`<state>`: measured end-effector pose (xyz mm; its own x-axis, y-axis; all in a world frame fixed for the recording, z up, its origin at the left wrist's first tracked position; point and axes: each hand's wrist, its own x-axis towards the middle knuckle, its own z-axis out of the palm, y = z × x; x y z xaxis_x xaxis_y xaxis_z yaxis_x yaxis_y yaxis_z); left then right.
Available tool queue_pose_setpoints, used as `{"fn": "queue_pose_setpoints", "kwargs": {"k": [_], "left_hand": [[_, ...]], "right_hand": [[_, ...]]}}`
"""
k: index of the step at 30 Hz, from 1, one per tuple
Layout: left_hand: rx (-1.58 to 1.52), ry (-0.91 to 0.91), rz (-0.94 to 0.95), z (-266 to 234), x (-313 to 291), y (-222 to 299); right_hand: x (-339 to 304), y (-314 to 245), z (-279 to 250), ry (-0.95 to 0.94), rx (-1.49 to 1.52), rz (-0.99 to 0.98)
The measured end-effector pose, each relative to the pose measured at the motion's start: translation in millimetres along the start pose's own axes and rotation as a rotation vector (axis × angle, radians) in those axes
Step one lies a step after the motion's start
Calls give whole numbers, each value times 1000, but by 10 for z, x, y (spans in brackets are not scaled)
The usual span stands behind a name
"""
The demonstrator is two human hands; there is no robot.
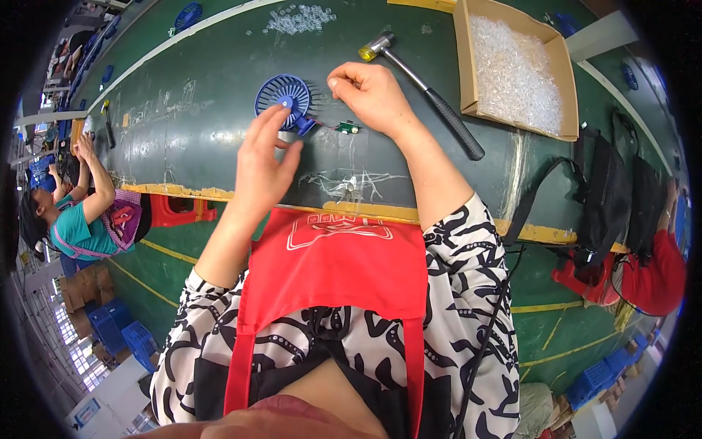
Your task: The person assembles portable fans by inserting small plastic parts into fan covers by hand, tapping them into place with a mallet, and placing the assembled fan parts onto a conveyor belt.
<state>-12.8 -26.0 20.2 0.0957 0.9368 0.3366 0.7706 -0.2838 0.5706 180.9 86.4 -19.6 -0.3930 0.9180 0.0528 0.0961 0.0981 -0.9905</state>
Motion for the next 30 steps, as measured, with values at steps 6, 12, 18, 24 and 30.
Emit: {"fn": "queue_pose_setpoints", "kwargs": {"k": [6, 12, 18, 24, 30], "left_hand": [[34, 88, 52, 162, 24, -258], [-101, 116, -60, 65, 133, -264], [-95, 187, 83, 190, 91, -293], [-175, 239, 86, 107, 14, -249], [38, 186, 269, -173, 157, -237]], "right_hand": [[-151, -342, 211, -279, -418, -99], [-231, -352, 419, -158, -488, -43], [-337, -360, 485, -139, -279, 52], [-426, -348, 546, -113, -55, 147], [-429, -588, 528, -80, -196, 63]]}}
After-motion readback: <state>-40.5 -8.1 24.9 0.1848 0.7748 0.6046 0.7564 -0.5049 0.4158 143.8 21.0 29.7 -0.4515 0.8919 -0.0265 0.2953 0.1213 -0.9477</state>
